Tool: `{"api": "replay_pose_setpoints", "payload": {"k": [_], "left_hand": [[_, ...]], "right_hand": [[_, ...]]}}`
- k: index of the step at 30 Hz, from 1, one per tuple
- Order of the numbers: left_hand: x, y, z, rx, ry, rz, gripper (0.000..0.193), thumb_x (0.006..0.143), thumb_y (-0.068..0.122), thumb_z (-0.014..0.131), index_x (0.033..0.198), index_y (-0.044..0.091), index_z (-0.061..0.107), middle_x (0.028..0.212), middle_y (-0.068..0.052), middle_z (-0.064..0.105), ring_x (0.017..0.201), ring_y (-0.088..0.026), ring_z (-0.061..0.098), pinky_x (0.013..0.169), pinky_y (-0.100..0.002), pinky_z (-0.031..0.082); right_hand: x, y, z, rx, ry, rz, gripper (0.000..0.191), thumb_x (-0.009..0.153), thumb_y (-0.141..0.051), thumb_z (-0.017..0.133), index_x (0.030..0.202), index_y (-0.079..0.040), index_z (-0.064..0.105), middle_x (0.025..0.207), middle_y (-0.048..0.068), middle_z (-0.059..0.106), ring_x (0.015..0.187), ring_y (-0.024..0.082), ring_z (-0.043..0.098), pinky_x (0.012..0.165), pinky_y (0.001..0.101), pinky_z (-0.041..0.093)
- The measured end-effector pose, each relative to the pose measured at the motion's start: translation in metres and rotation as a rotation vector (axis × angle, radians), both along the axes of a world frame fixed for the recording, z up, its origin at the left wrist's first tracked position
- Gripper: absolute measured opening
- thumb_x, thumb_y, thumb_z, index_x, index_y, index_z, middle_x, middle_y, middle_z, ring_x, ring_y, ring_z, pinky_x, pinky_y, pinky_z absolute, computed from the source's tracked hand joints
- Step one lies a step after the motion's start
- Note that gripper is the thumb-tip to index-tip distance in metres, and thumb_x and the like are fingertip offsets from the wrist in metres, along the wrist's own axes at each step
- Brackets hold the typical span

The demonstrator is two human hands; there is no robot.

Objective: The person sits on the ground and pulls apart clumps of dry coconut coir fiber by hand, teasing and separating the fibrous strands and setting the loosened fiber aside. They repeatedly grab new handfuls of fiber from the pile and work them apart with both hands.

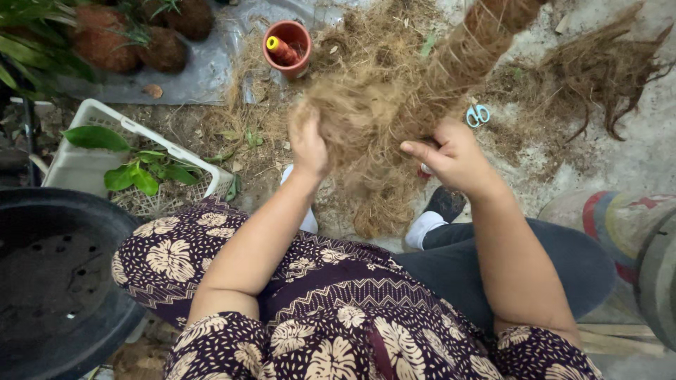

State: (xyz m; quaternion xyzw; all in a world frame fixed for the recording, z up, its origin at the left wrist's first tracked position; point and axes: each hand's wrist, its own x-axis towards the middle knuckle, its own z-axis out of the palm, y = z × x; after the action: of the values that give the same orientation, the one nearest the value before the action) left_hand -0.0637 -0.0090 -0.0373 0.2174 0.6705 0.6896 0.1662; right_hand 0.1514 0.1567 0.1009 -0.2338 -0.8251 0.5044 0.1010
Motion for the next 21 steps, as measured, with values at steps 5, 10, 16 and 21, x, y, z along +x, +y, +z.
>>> {"api": "replay_pose_setpoints", "payload": {"k": [5,10,16,21], "left_hand": [[-0.018,-0.008,0.023,0.285,-0.55,-0.448,0.055,0.101,0.02,0.065,0.147,-0.002,0.046,0.143,-0.016,0.057,0.132,-0.03,0.058,0.114,-0.047,0.05],[0.005,-0.003,0.04,-0.111,-0.488,-0.562,0.068,0.09,0.019,0.074,0.147,0.009,0.039,0.142,-0.011,0.058,0.13,-0.025,0.058,0.108,-0.039,0.05],[-0.002,-0.009,0.041,0.018,-0.494,-0.566,0.054,0.092,0.019,0.077,0.139,0.0,0.058,0.132,-0.012,0.068,0.12,-0.023,0.065,0.107,-0.041,0.053],[-0.004,-0.017,0.043,0.017,-0.527,-0.724,0.052,0.092,0.018,0.075,0.138,0.003,0.057,0.128,-0.007,0.068,0.117,-0.019,0.065,0.103,-0.037,0.053]], "right_hand": [[0.002,0.005,-0.008,0.103,-0.023,0.015,0.046,0.088,-0.031,0.082,0.066,0.002,0.058,0.061,0.012,0.056,0.054,0.022,0.055,0.051,0.0382,0.041],[-0.001,0.005,-0.015,0.193,0.074,0.033,0.042,0.091,-0.034,0.08,0.077,0.002,0.062,0.067,0.013,0.056,0.06,0.025,0.053,0.056,0.0394,0.041],[-0.001,0.007,-0.005,0.423,0.084,0.022,0.039,0.092,-0.03,0.083,0.082,0.003,0.065,0.073,0.015,0.055,0.068,0.028,0.052,0.061,0.0401,0.041],[0.0,-0.004,0.003,-0.212,-0.022,0.053,0.03,0.091,-0.028,0.077,0.1,-0.002,0.068,0.074,0.003,0.063,0.062,0.01,0.059,0.054,0.0299,0.049]]}}
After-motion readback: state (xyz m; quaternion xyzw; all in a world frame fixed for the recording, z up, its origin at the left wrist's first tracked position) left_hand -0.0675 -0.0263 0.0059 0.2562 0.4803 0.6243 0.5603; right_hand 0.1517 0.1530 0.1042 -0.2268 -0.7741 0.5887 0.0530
